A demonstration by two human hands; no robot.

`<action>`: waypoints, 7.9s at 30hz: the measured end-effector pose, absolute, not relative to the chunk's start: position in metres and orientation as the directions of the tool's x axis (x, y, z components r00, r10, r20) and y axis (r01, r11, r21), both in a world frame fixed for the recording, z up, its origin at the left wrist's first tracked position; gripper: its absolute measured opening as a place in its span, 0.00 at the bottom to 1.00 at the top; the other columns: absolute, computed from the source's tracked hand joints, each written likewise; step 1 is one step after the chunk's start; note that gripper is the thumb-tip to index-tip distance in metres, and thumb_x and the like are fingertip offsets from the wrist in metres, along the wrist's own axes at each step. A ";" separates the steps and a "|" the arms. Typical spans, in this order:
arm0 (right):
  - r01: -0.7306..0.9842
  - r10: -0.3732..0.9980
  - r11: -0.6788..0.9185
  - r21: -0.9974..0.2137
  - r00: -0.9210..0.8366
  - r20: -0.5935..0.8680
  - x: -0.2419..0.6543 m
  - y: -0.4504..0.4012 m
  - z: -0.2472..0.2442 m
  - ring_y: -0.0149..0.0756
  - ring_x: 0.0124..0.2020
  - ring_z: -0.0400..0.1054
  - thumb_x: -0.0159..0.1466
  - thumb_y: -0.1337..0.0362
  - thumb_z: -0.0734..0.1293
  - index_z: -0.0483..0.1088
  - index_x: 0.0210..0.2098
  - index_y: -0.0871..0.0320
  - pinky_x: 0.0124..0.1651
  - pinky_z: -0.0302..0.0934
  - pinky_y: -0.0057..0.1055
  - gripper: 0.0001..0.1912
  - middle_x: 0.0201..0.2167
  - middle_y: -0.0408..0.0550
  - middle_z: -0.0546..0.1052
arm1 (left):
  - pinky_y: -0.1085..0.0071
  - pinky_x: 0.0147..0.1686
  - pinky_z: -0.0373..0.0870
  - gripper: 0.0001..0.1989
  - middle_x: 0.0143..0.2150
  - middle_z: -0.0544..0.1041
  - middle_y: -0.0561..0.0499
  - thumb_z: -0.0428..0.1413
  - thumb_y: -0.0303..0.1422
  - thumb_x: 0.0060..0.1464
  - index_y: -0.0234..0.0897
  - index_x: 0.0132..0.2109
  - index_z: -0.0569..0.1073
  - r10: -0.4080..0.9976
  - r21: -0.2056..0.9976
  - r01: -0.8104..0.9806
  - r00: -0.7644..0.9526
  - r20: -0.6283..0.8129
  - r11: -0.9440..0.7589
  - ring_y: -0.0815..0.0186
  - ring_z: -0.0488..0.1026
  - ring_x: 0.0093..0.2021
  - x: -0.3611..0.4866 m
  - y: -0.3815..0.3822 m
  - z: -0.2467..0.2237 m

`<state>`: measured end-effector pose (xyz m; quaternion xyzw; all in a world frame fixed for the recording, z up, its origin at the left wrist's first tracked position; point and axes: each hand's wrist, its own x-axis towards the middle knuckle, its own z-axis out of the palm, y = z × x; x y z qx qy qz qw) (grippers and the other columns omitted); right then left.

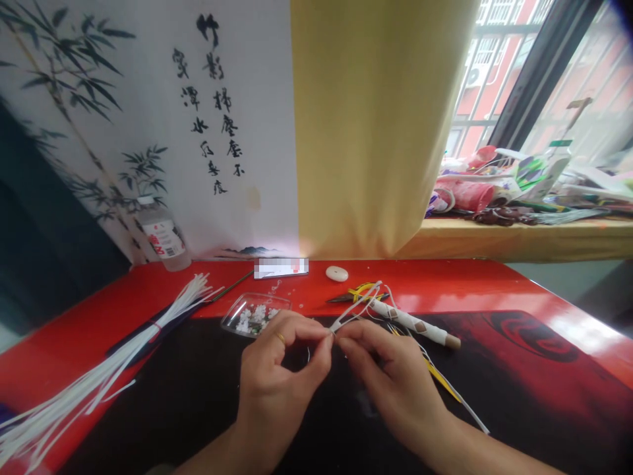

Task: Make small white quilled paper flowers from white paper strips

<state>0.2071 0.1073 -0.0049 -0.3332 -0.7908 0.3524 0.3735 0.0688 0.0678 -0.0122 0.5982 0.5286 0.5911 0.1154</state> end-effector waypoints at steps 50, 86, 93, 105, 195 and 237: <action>-0.211 0.581 -0.333 -0.919 -0.814 -0.024 0.222 0.131 -0.004 0.17 0.12 0.48 0.62 0.64 0.59 0.64 0.29 0.62 0.13 0.40 0.17 0.08 0.15 0.37 0.61 | 0.77 0.25 0.63 0.03 0.20 0.71 0.57 0.57 0.31 0.46 0.35 0.29 0.73 0.961 0.983 -0.099 0.249 -0.123 0.152 0.74 0.66 0.22 0.055 0.078 0.002; -0.351 0.751 -0.329 -0.877 -0.660 -0.017 0.219 0.132 -0.009 0.27 0.31 0.68 0.59 0.66 0.63 0.66 0.32 0.63 0.37 0.63 0.23 0.05 0.30 0.46 0.70 | 0.74 0.29 0.63 0.05 0.27 0.73 0.55 0.52 0.33 0.50 0.39 0.28 0.71 0.990 0.839 0.526 0.062 0.125 -0.139 0.68 0.69 0.29 0.057 0.069 0.013; -0.368 0.812 -0.313 -0.876 -0.582 -0.045 0.217 0.132 -0.012 0.23 0.28 0.65 0.57 0.65 0.66 0.67 0.32 0.63 0.30 0.62 0.17 0.06 0.28 0.44 0.68 | 0.74 0.31 0.64 0.03 0.32 0.71 0.53 0.54 0.30 0.48 0.39 0.28 0.72 0.963 0.859 0.445 0.027 0.269 -0.253 0.67 0.68 0.34 0.063 0.066 0.005; -0.347 0.762 -0.355 -0.868 -0.645 -0.054 0.219 0.131 -0.014 0.24 0.27 0.68 0.58 0.64 0.65 0.66 0.31 0.63 0.31 0.63 0.17 0.07 0.27 0.44 0.70 | 0.74 0.30 0.65 0.05 0.26 0.75 0.53 0.55 0.25 0.44 0.37 0.24 0.72 0.987 0.983 -0.087 -0.033 0.158 -0.161 0.69 0.69 0.27 0.064 0.070 -0.006; 0.532 0.549 0.734 -0.423 -0.831 -0.092 0.243 0.147 -0.018 0.26 0.22 0.62 0.52 0.70 0.63 0.68 0.33 0.57 0.24 0.48 0.21 0.09 0.22 0.40 0.71 | 0.70 0.27 0.65 0.08 0.21 0.73 0.53 0.60 0.29 0.36 0.30 0.28 0.74 0.912 0.930 0.197 0.213 -0.351 0.311 0.68 0.69 0.22 0.075 0.088 -0.077; 0.516 0.592 0.694 -0.501 -0.806 -0.010 0.252 0.132 -0.049 0.28 0.27 0.64 0.52 0.72 0.60 0.70 0.27 0.57 0.30 0.52 0.23 0.08 0.26 0.42 0.73 | 0.75 0.23 0.57 0.01 0.22 0.71 0.55 0.57 0.27 0.40 0.33 0.26 0.72 0.937 0.933 0.325 0.250 -0.243 0.155 0.71 0.63 0.23 0.071 0.086 -0.079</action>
